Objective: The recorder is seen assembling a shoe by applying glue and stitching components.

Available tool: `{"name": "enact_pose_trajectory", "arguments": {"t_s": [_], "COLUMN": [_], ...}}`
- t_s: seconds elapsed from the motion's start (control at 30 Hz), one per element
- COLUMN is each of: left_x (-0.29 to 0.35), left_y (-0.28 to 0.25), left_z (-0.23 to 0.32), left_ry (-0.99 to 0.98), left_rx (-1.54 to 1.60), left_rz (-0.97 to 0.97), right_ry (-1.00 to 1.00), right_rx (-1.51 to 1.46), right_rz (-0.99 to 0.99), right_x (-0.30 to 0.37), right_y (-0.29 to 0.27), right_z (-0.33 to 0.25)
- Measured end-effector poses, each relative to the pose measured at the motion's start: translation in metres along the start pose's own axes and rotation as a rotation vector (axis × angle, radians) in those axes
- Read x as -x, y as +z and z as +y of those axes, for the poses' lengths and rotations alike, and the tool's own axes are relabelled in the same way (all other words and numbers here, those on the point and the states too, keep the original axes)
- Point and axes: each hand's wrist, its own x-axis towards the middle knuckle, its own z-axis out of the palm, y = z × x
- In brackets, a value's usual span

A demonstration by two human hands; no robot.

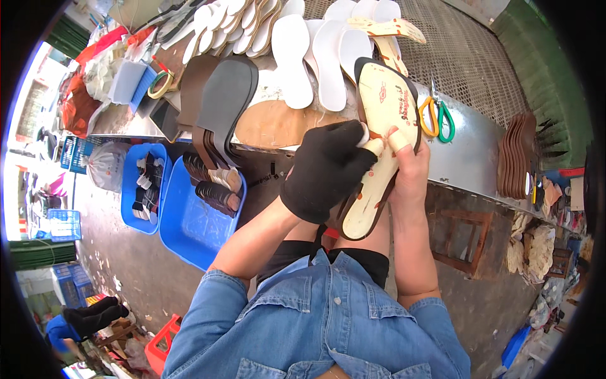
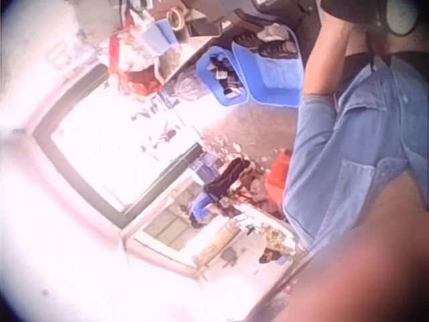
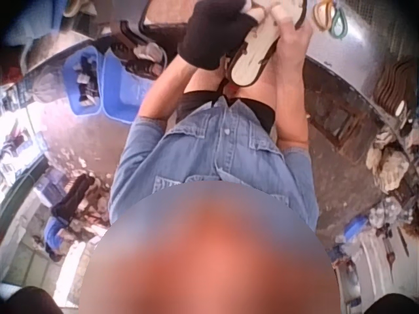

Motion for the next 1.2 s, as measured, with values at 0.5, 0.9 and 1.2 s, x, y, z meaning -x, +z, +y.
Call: {"name": "enact_pose_trajectory", "arguments": {"t_s": [0.5,0.9,1.2], "left_x": [-0.004,0.02,0.001], "left_y": [0.003,0.035,0.015], "left_z": [-0.006,-0.021,-0.036], "left_ry": [-0.203,0.015,0.091], "left_rx": [0.495,0.274,-0.155], "left_rz": [-0.279,-0.035,0.025], "right_ry": [0.239,-0.318,-0.693], "right_rx": [-0.372,0.122,0.886], "right_rz": [-0.22,0.173,0.103], "right_x": [0.003,-0.009,-0.01], "right_y": [-0.006,-0.006,0.001], "right_z": [-0.005,0.022,0.003]}}
